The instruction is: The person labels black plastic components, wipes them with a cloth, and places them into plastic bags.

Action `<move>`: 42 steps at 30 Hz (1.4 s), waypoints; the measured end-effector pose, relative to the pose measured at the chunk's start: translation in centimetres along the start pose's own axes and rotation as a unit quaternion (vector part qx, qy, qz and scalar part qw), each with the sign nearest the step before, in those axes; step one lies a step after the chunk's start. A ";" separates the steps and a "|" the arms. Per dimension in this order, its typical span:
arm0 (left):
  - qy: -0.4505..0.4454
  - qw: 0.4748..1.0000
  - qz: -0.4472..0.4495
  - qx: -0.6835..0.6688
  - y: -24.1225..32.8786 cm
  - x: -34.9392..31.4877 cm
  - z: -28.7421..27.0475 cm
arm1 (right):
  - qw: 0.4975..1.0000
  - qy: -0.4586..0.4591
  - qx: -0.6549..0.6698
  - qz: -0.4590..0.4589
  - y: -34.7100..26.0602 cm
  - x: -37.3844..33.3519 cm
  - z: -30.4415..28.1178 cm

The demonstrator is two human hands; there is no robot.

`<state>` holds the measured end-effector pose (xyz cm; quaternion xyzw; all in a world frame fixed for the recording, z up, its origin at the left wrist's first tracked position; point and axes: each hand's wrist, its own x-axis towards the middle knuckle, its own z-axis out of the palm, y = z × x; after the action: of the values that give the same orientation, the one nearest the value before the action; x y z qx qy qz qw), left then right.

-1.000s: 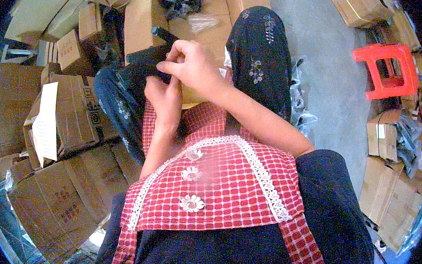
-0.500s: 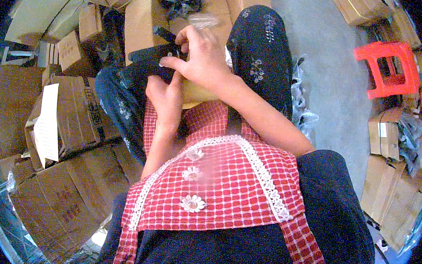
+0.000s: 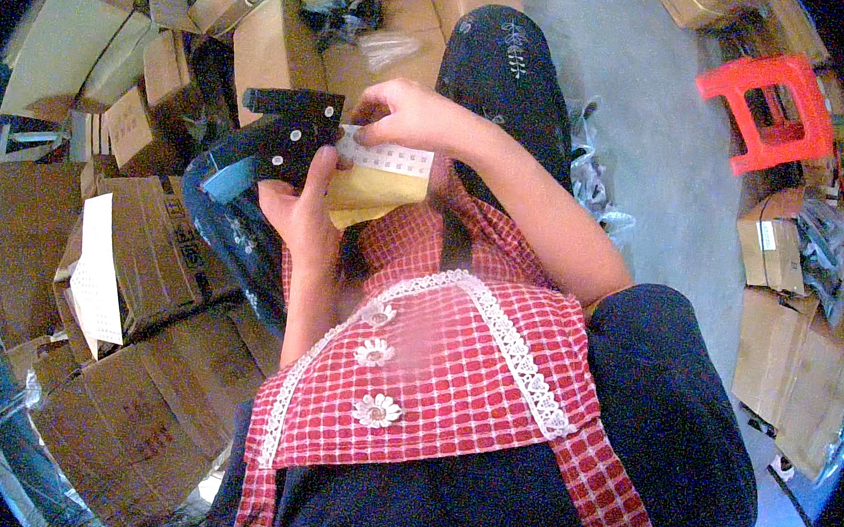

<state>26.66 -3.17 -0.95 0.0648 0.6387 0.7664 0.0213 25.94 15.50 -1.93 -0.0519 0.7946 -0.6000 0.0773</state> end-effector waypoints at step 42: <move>-0.014 0.944 0.075 0.320 -3.1 -0.5 0.7 | 0.957 0.256 -0.085 -0.105 -1.5 -0.5 6.4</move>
<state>27.04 -1.97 -3.90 0.1268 0.8434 0.5197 -0.0491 27.58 9.14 -2.18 0.0136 0.8258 -0.5283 -0.1969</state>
